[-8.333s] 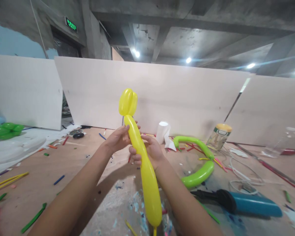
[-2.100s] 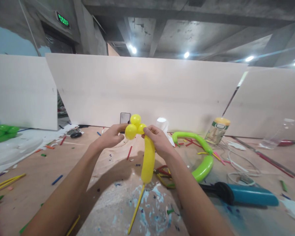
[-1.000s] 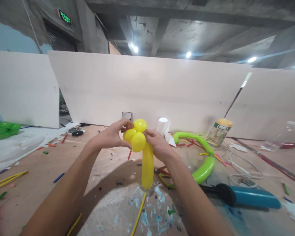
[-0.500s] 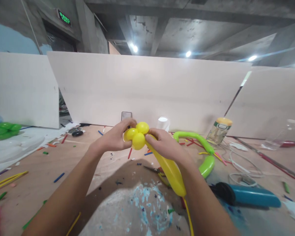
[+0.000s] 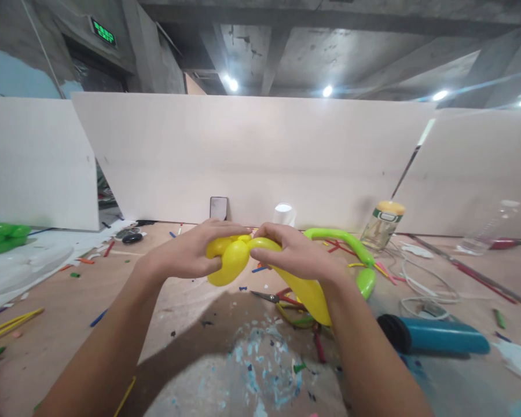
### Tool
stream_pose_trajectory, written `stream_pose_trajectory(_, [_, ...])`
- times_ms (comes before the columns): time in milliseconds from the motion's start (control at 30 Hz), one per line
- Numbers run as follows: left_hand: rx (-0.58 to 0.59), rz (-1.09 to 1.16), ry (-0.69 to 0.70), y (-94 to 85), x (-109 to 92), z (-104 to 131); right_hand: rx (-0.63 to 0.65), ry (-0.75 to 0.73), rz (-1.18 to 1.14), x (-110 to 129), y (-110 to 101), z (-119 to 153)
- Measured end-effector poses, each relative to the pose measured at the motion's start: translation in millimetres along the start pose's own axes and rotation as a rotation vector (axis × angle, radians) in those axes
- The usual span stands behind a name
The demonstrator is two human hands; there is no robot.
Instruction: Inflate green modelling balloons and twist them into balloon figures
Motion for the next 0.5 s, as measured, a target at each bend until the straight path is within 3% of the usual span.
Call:
stream_pose_trajectory(67, [0.069,0.100,-0.032,-2.7,-1.6,1.5,0.015,-0.012,-0.091,0.8,2.8,0.2])
stream_pose_trajectory(133, [0.099,0.194,-0.081,-5.0,-2.8,2.3,-0.054,-0.036,-0.106,0.4,6.0,-1.4])
stream_pose_trajectory(267, [-0.075,0.228,-0.077,-6.4,-6.6,0.7,-0.247,-0.061,-0.149,-0.1,8.5,-6.0])
stream_pose_trajectory(333, [-0.151,0.166,-0.013,-3.5,-10.3,-1.7,-0.249,-0.066,-0.176,-0.4,7.1,-6.8])
stream_pose_trajectory(500, [-0.190,0.067,0.021,5.3,-15.3,-6.8,-0.165,-0.110,-0.091,-4.5,0.2,-4.2])
Point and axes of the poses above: each hand's wrist, its own z-axis away from the middle knuckle, its own y-axis out of the palm, x = y × z, the point moved 1 cm from there along -z, towards the middle knuckle, and after that the axes turned 5 degrees about -x, right-handed, at the moved point
